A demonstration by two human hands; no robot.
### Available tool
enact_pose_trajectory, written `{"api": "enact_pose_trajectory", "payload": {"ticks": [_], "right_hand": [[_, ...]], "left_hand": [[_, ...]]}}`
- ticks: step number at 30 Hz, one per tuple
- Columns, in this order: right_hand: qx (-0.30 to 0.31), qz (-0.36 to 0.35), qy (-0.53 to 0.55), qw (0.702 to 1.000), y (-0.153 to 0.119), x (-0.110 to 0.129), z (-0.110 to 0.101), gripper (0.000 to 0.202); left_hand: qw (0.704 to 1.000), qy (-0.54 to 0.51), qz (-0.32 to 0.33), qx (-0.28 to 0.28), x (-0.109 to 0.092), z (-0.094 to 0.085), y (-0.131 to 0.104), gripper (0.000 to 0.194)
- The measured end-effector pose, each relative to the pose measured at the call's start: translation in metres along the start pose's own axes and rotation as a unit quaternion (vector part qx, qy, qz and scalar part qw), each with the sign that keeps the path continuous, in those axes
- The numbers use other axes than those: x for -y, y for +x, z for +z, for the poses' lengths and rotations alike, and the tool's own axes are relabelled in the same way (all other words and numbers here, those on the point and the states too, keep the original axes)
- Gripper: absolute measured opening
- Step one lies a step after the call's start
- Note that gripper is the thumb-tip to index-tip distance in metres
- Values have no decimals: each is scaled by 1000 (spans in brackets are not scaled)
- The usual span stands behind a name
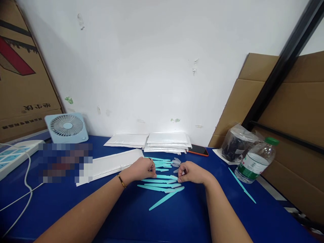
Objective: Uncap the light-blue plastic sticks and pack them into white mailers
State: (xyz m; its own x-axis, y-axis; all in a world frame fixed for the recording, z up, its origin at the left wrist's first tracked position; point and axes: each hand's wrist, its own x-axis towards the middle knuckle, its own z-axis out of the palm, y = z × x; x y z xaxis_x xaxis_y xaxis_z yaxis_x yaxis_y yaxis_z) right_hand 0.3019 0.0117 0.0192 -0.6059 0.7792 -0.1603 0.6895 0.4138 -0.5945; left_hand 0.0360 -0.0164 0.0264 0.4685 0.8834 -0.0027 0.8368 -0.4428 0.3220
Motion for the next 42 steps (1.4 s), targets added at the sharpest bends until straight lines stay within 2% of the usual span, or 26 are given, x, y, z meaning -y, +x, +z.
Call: {"api": "enact_pose_trajectory", "payload": {"ticks": [4,6,9,12,15,17,22,26,28,31,34,36,39,42], "right_hand": [[-133,47,1,990,-1,-13,-9,26],[-154,55,6,987,-1,-15,-10,28],[-110,21,13,994,0,-8,-6,28],[-39,-17,5,999,3,3,4,27],[5,-38,-9,999,6,11,10,24],[-2,-44,-9,999,7,11,11,22],[-137,-21,-6,990,4,0,0,19],[-241,28,-46,969,2,-7,-9,19],[-264,31,-48,963,1,-6,-11,20],[-221,7,-19,975,-2,0,-11,22],[-129,-12,8,992,-4,7,-9,22],[-93,-14,4,996,-5,11,-6,22],[-59,-22,0,998,-4,14,-3,23],[-40,-23,-3,999,-2,12,0,25]], "left_hand": [[994,42,-36,-90,10,-9,2,18],[993,36,-39,-102,11,-11,1,25],[999,16,-13,-42,6,-9,-2,33],[1000,-2,7,27,0,-2,-5,29],[999,-4,9,39,-4,2,-4,22],[1000,13,13,17,-5,2,-3,18],[993,69,-4,-97,3,-4,4,16],[989,73,-32,-127,12,-5,7,19],[990,50,-25,-127,12,-5,4,27],[998,8,17,-67,5,-3,-1,35],[999,-13,42,16,-4,0,-5,29],[998,-15,38,42,-8,3,-6,20],[999,5,26,29,-11,7,-5,13],[1000,11,20,0,-10,9,-4,20]]}}
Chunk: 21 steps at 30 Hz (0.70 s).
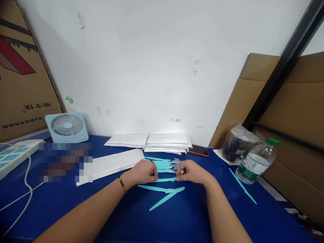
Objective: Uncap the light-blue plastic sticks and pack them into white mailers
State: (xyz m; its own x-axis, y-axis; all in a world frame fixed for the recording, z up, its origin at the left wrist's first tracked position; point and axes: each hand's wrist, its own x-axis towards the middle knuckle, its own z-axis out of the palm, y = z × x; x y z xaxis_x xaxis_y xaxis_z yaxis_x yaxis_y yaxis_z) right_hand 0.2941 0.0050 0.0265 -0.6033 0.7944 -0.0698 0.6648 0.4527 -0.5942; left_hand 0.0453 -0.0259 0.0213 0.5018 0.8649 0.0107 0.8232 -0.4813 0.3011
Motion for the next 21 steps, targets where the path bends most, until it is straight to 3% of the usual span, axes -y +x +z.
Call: {"api": "enact_pose_trajectory", "payload": {"ticks": [3,6,8,12,14,17,19,21], "right_hand": [[-18,18,-24,999,3,-4,5,28],[3,18,-33,999,5,-7,8,24],[5,17,-26,1000,5,-9,7,21],[-91,49,-24,994,5,-18,0,19],[-131,72,-21,988,4,-21,-4,23],[-122,69,-11,990,2,-18,-7,28],[-89,48,-3,995,0,-10,-7,27],[-50,20,5,999,-2,1,-5,28]], "left_hand": [[1000,-12,-4,12,1,1,0,26],[1000,-5,-3,20,1,0,1,20],[1000,16,-4,-3,4,-2,3,14],[995,55,-47,-71,13,-13,3,10],[994,45,-63,-81,15,-17,1,19],[999,4,-30,-19,12,-19,-6,40],[998,-17,-4,54,6,-17,-9,38],[996,-21,-2,87,0,-13,-10,27]]}}
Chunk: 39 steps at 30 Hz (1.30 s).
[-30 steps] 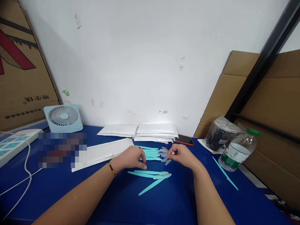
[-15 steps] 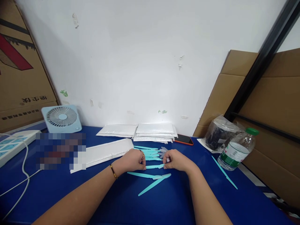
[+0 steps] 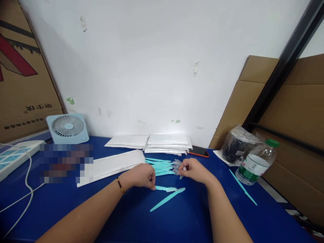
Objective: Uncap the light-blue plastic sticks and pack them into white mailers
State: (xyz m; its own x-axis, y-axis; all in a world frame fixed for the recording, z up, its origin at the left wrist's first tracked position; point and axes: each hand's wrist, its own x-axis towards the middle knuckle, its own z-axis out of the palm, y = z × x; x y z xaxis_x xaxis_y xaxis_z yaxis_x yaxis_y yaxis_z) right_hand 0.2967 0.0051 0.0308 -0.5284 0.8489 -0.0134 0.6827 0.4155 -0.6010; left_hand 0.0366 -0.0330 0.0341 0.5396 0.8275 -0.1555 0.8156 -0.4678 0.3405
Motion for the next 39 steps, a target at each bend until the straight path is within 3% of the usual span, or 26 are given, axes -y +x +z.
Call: {"api": "enact_pose_trajectory", "payload": {"ticks": [4,6,10,13,15,18,21,23,29,33,39], "right_hand": [[80,-51,12,995,-1,17,6,29],[82,-64,21,994,0,16,8,27],[-9,-17,6,1000,5,-4,5,28],[-58,44,-17,997,5,-18,-1,31],[-47,50,-8,998,2,-19,-4,32],[43,23,3,999,-5,-10,-4,33],[140,9,-22,990,-8,3,2,33],[166,8,-40,985,-8,6,7,28],[150,24,-21,988,-9,-7,1,22],[104,15,-1,994,-8,-5,0,34],[150,-9,-17,989,-4,2,12,25]], "left_hand": [[999,1,-19,-51,-5,4,6,20],[995,20,-22,-93,-2,3,9,18],[984,66,-51,-158,8,-1,14,15],[980,47,-63,-180,8,0,12,27],[985,16,-38,-168,1,4,9,41],[995,-18,20,-99,-18,14,3,48],[998,-26,32,-46,-33,22,1,35],[999,-28,8,-27,-37,23,1,23],[999,-15,-39,-4,-25,13,2,15],[998,-27,-51,-5,-20,10,2,16],[998,-28,-38,-34,-14,9,5,13]]}}
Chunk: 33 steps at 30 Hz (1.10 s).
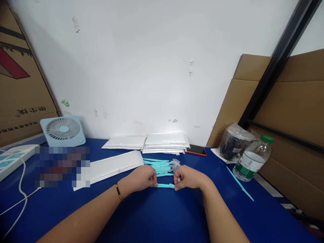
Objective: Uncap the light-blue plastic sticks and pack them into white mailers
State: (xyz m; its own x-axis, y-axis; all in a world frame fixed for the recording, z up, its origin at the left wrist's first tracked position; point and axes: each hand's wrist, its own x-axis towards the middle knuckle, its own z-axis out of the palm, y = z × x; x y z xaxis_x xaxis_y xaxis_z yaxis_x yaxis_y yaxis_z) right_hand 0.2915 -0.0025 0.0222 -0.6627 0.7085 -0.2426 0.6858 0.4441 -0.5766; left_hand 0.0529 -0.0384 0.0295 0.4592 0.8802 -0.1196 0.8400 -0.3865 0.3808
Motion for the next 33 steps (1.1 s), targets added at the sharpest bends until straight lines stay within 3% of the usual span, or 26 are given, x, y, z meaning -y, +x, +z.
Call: {"api": "enact_pose_trajectory", "payload": {"ticks": [4,6,9,11,13,17,23,28,33], "right_hand": [[-25,51,17,998,-10,-16,-12,27],[-65,63,19,996,-14,-22,-18,26],[-198,49,-19,979,-8,-25,-20,20],[-274,30,-52,960,2,-24,-17,20],[-310,5,-75,948,13,-23,-12,21],[-323,-26,-104,940,30,-27,-4,23],[-309,-11,-130,942,38,-36,-1,19],[-318,-4,-144,937,39,-37,0,16],[-326,-11,-149,934,40,-35,1,19]], "left_hand": [[1000,0,1,13,6,-5,-1,19],[999,2,24,-29,7,-4,-1,38],[989,31,79,-118,10,5,3,71],[989,52,93,-104,13,14,6,80],[992,63,94,-63,15,22,9,85],[991,64,106,-43,9,29,4,88],[989,57,128,-54,-3,24,-7,82],[986,81,69,-132,13,21,10,77],[985,98,63,-126,30,23,19,76]]}}
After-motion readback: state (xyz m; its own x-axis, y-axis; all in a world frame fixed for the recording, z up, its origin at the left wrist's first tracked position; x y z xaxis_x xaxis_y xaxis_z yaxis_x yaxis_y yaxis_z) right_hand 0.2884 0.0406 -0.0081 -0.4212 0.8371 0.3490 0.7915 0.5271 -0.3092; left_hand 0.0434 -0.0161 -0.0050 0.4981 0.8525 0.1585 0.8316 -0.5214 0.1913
